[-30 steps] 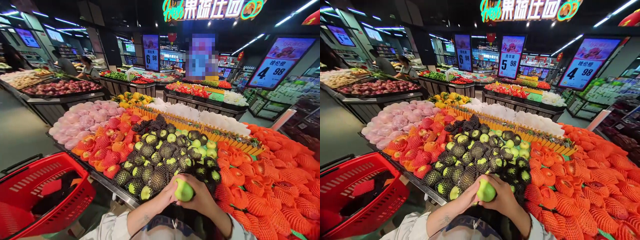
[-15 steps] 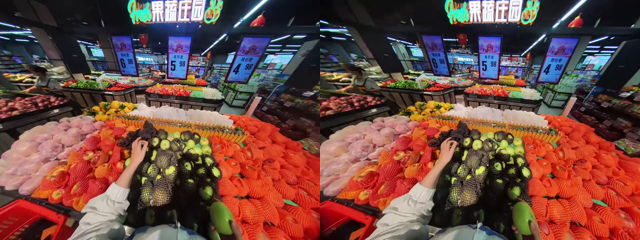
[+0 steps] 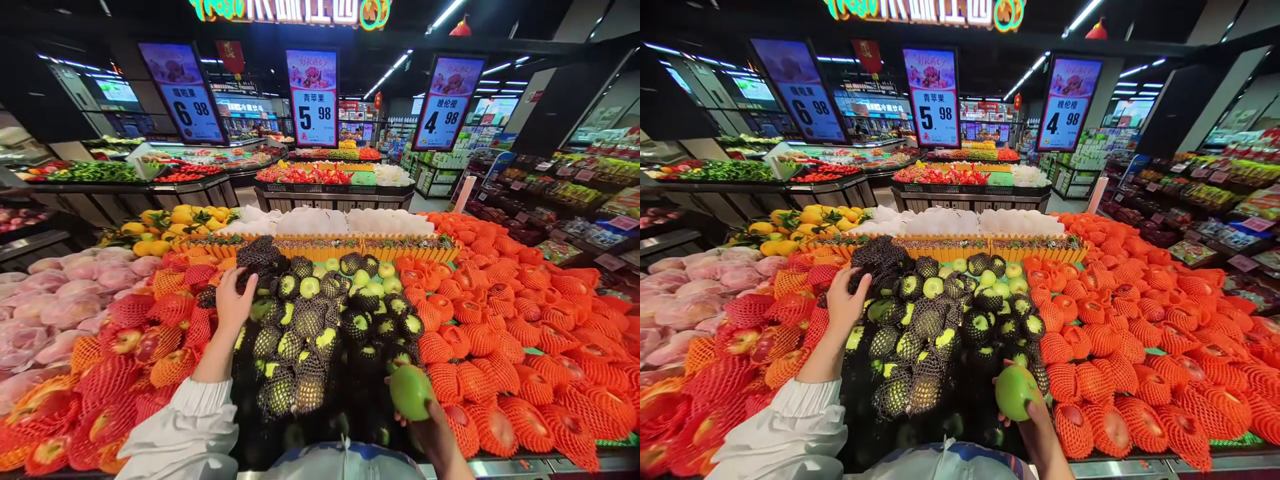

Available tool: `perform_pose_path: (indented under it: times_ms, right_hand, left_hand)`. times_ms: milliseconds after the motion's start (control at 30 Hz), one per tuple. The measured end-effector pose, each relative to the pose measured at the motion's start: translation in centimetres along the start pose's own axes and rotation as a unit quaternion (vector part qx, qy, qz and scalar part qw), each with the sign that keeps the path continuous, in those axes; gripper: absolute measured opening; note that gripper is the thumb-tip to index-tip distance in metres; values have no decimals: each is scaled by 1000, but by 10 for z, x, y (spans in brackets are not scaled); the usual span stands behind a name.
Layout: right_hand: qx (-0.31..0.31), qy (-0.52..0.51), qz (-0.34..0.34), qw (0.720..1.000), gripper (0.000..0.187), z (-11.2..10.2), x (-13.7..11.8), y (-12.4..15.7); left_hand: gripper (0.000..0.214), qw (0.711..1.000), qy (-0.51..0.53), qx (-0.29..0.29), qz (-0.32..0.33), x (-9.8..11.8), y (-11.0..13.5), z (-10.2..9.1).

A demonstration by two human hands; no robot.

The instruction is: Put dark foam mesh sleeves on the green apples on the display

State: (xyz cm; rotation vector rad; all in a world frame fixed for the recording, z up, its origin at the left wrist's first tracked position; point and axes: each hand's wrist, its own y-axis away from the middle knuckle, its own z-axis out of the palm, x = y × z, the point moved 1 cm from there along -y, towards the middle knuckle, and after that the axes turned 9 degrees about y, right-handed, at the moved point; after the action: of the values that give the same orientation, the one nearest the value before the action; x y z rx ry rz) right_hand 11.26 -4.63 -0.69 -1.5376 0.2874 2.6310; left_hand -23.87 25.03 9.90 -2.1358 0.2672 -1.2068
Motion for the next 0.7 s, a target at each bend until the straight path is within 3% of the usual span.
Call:
perform_pose_path:
  times_ms: [67, 133, 233, 333, 400, 467, 567, 700]
  right_hand:
    - [-24, 24, 2, 999, 83, 9, -1, 2]
    - [-36, 26, 8, 999, 80, 18, 1, 5]
    - [-36, -18, 29, 999, 69, 32, 12, 8]
    - [-16, -88, 51, 995, 75, 40, 26, 11]
    - [4, -118, 64, 991, 81, 42, 34, 13]
    - [21, -127, 72, 989, 85, 40, 39, 14]
    - [25, -119, 79, 989, 80, 36, 42, 15]
    - [29, -97, 72, 992, 65, 33, 43, 15]
  left_hand:
    - [39, 996, 80, 36, 21, 21, 20, -5]
    - [34, 981, 190, 29, -5, 42, 47, -3]
    - [30, 941, 315, -85, -92, 71, 97, 11]
    - [28, 866, 392, -248, -189, 93, 148, 28]
    - [28, 824, 418, -317, -212, 101, 173, 36]
    - [22, 802, 421, -365, -215, 104, 188, 42]
    - [15, 804, 395, -385, -222, 101, 193, 46]
    - [18, 830, 383, -327, -238, 94, 183, 47]
